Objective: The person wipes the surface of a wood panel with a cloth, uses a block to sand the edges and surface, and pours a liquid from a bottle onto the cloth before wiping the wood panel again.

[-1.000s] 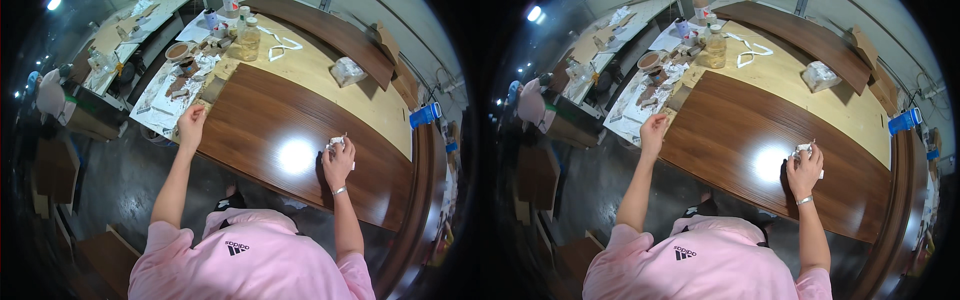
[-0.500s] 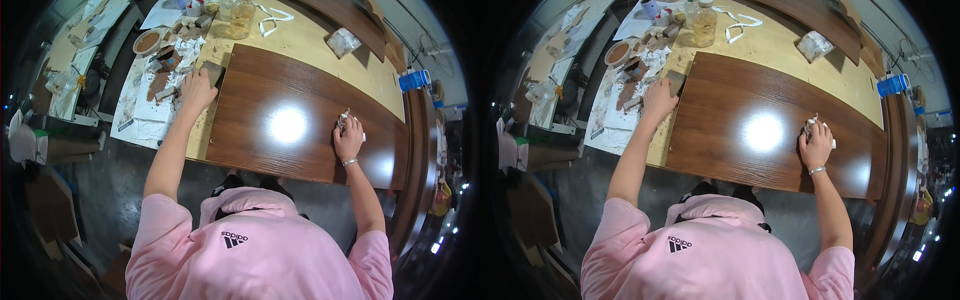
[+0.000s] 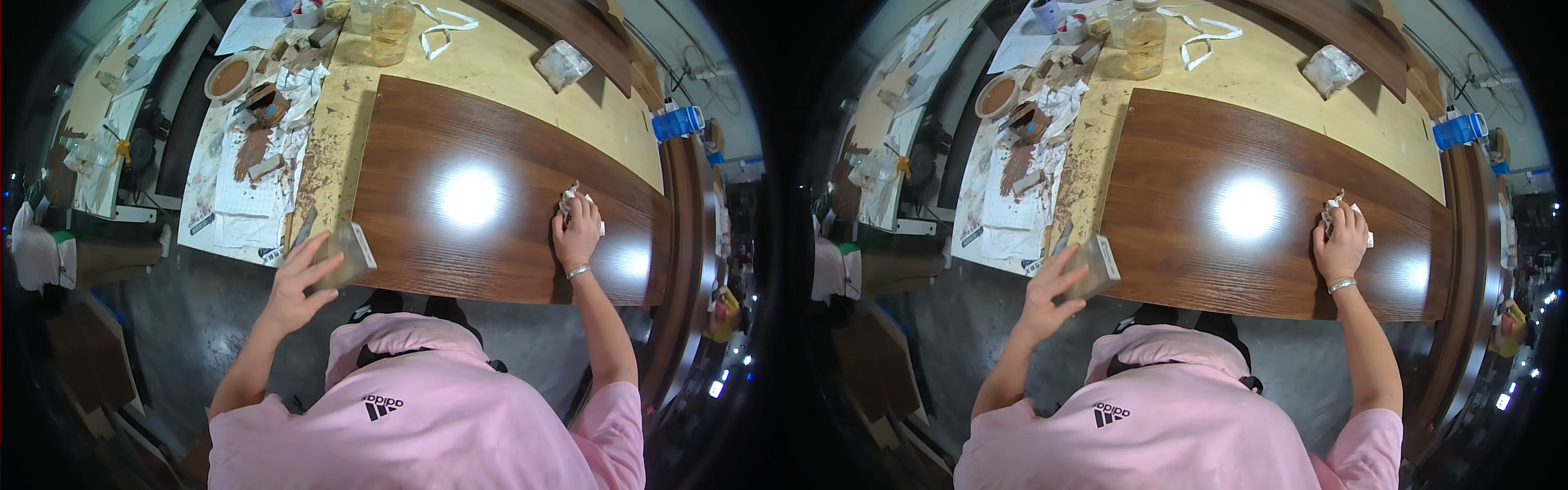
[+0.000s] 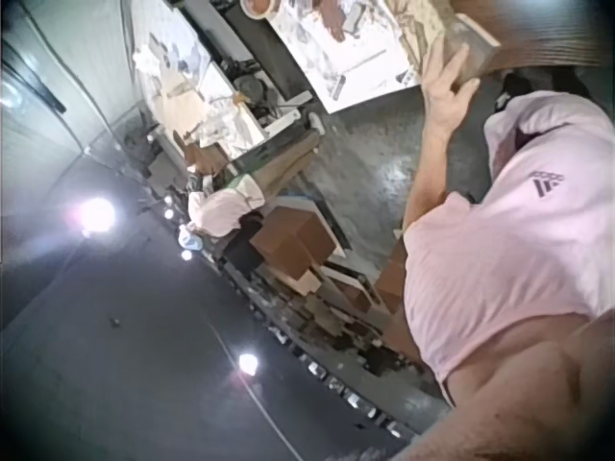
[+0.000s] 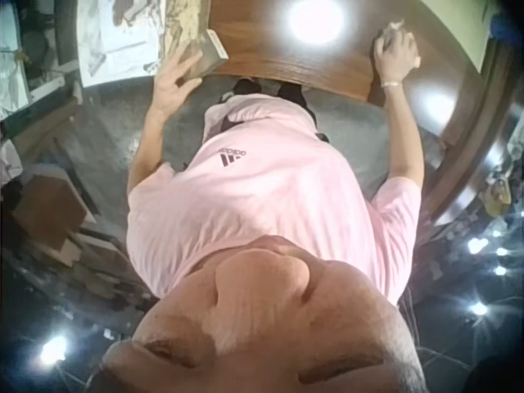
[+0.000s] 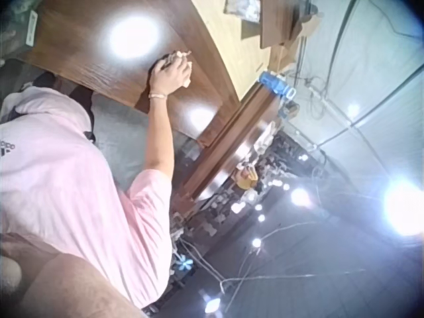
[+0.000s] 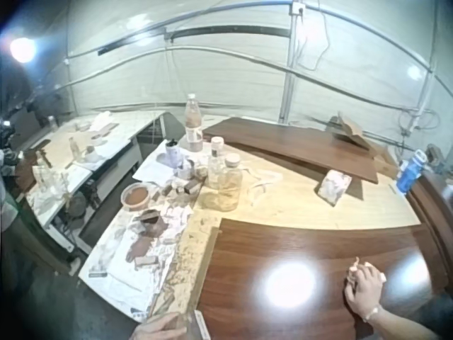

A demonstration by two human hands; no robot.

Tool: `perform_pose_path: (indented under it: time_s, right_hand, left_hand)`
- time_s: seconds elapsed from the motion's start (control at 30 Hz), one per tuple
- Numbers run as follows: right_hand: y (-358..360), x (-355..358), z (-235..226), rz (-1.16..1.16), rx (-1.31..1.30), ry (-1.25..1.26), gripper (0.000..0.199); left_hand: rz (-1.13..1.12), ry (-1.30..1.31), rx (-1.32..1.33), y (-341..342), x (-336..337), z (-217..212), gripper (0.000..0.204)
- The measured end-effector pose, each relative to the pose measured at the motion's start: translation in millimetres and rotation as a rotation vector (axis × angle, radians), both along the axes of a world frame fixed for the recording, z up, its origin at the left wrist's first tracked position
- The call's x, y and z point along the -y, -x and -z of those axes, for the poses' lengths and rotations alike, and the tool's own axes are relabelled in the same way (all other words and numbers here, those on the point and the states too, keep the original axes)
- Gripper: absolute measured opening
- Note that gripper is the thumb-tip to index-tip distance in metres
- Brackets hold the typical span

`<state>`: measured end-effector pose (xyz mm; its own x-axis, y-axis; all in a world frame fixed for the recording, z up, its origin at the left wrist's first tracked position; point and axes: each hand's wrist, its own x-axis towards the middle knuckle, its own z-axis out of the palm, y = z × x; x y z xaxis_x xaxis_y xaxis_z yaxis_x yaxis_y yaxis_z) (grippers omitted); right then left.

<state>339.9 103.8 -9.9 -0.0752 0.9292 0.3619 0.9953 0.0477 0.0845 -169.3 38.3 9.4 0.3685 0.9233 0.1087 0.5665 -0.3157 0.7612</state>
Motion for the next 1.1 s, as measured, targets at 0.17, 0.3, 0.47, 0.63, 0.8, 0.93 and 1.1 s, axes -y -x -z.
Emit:
perform_pose_path:
  time_s: [0.17, 0.3, 0.47, 0.63, 0.8, 0.93, 1.1]
  right_hand:
    - [-2, 1, -1, 0.008, -0.005, 0.006, 0.030]
    - [6, -2, -3, -0.007, -0.046, 0.020, 0.029]
    - [3, -1, -1, -0.005, -0.071, -0.007, 0.029]
    - [1, 0, -3, 0.015, -0.068, -0.016, 0.029]
    - [0, -3, -2, 0.010, -0.080, -0.004, 0.031]
    - [3, -2, -1, -0.018, -0.067, -0.040, 0.029]
    - [70, 10, -15, 0.189, -0.533, -0.002, 0.018]
  left_hand:
    - [-0.049, -0.078, -0.032, -37, -138, 26, 0.062]
    - [-0.166, -0.056, 0.117, -46, -266, 38, 0.060]
    - [-0.114, -0.017, 0.032, -45, -247, 32, 0.059]
    - [0.003, -0.111, -0.091, -8, -63, 25, 0.061]
    - [-0.100, 0.080, 0.065, 1, 81, 1, 0.053]
    - [-0.060, -0.015, 0.048, 7, 82, -14, 0.051]
    - [0.019, -0.137, 0.047, 2, 55, -44, 0.040]
